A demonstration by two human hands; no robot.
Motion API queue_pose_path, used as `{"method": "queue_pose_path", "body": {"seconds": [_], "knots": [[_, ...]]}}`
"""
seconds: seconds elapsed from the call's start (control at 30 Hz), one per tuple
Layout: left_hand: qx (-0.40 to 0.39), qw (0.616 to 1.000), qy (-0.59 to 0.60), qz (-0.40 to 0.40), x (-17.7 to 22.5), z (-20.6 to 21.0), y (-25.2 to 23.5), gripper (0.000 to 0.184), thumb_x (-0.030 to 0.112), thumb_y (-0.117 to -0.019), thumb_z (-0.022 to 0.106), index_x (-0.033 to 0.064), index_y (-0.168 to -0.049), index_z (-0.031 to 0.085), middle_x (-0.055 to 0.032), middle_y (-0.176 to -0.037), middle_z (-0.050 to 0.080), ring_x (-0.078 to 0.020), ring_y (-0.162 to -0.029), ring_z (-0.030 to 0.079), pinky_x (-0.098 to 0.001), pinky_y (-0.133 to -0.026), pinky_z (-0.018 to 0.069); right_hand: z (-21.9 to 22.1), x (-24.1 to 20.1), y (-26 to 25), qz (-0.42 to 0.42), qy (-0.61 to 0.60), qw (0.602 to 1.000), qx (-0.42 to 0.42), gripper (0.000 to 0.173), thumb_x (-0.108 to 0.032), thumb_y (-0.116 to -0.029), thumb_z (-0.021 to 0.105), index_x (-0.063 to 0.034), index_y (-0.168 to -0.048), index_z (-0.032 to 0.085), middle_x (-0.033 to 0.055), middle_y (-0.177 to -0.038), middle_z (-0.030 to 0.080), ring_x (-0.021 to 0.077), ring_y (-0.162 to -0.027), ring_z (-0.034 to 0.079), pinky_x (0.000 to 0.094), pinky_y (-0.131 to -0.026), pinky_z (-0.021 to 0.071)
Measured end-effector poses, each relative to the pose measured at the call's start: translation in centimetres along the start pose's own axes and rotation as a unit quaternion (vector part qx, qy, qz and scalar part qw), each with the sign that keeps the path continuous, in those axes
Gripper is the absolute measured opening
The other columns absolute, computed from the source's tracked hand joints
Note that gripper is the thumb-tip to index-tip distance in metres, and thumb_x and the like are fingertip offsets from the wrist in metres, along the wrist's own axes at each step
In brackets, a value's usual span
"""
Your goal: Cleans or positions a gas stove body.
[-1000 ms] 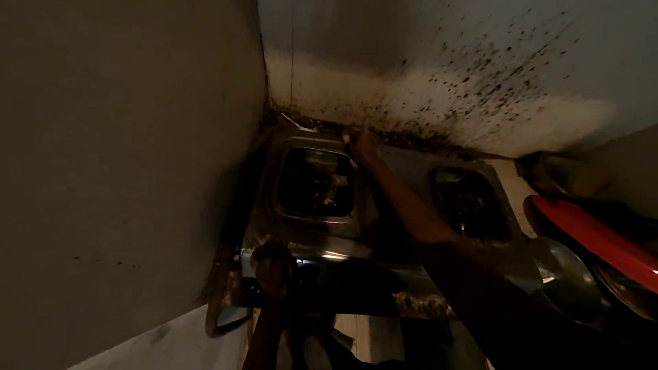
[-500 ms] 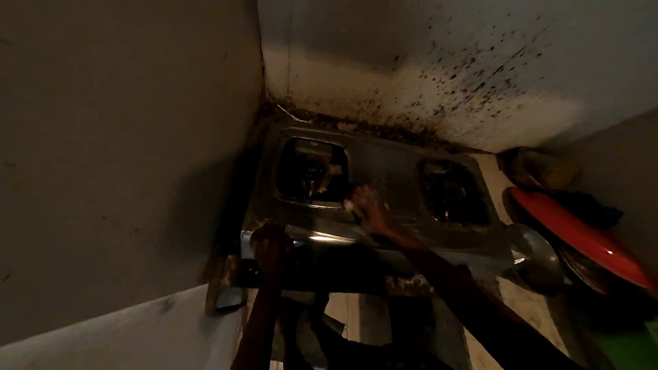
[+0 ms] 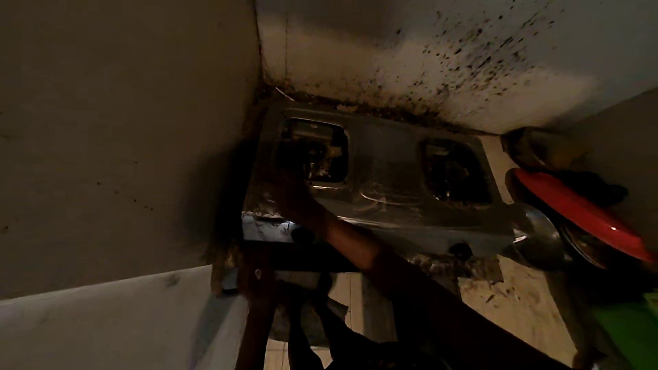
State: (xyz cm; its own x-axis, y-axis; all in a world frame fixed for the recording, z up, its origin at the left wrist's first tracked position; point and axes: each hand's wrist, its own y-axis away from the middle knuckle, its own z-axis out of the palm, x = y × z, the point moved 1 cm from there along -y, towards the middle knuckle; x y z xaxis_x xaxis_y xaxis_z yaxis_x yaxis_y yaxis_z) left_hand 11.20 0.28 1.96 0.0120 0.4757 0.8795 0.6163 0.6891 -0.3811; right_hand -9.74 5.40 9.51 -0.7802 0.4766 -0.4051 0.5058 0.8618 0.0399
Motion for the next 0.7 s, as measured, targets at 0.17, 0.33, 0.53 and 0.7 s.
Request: {"method": "queue_pose_path", "body": {"seconds": [0.17, 0.33, 0.53, 0.7], "knots": [[-0.008, 0.999, 0.002, -0.035, -2.3, -5.5, 5.7, 0.028, 0.015, -0.103, 0.051, -0.0068, -0.1, 0.067, -0.0083, -0.098, 0.069, -0.0072, -0.096, 0.065, -0.0255, -0.089, 0.0558, -1.9, 5.0, 8.7, 0.141, 0.056, 0.98, 0.125, 0.033, -0.022, -0.0995, 0.059, -0.0215, -0.131, 0.068, 0.0031, -0.137, 0.063, 0.0282, -0.127, 0.057, 0.0528, -0.103, 0.0486], [-0.077, 0.994, -0.059, 0.042, 0.1, -3.7, 3.8, 0.027, 0.017, -0.1042, 0.054, 0.0027, -0.123, 0.067, -0.012, -0.133, 0.061, -0.0088, -0.127, 0.054, -0.0232, -0.104, 0.0466, -2.7, 3.7, 5.3, 0.196, 0.044, 0.976, 0.083, 0.033, -0.022, -0.0977, 0.063, -0.0187, -0.13, 0.068, 0.0095, -0.137, 0.062, 0.0337, -0.129, 0.055, 0.0576, -0.107, 0.0435], [-0.163, 0.969, -0.137, 0.121, 2.6, 1.7, -3.0, 0.037, 0.028, -0.1051, 0.047, -0.0004, -0.108, 0.071, -0.0198, -0.113, 0.067, -0.0347, -0.114, 0.06, -0.048, -0.106, 0.0443, -1.6, 8.4, 15.4, 0.221, 0.091, 0.964, 0.116, 0.047, -0.019, -0.0936, 0.063, -0.0198, -0.14, 0.062, 0.0095, -0.15, 0.055, 0.0341, -0.141, 0.048, 0.0598, -0.116, 0.0362], [-0.104, 0.98, -0.094, 0.143, 0.7, 4.8, -6.2, 0.025, 0.018, -0.1015, 0.054, 0.0035, -0.115, 0.07, -0.017, -0.125, 0.065, -0.0292, -0.126, 0.055, -0.044, -0.112, 0.0416, -7.8, 22.0, 30.1, 0.394, 0.082, 0.861, 0.31, 0.035, -0.021, -0.0966, 0.065, -0.0015, -0.125, 0.069, 0.0259, -0.129, 0.064, 0.0408, -0.122, 0.061, 0.0554, -0.105, 0.0491]]}}
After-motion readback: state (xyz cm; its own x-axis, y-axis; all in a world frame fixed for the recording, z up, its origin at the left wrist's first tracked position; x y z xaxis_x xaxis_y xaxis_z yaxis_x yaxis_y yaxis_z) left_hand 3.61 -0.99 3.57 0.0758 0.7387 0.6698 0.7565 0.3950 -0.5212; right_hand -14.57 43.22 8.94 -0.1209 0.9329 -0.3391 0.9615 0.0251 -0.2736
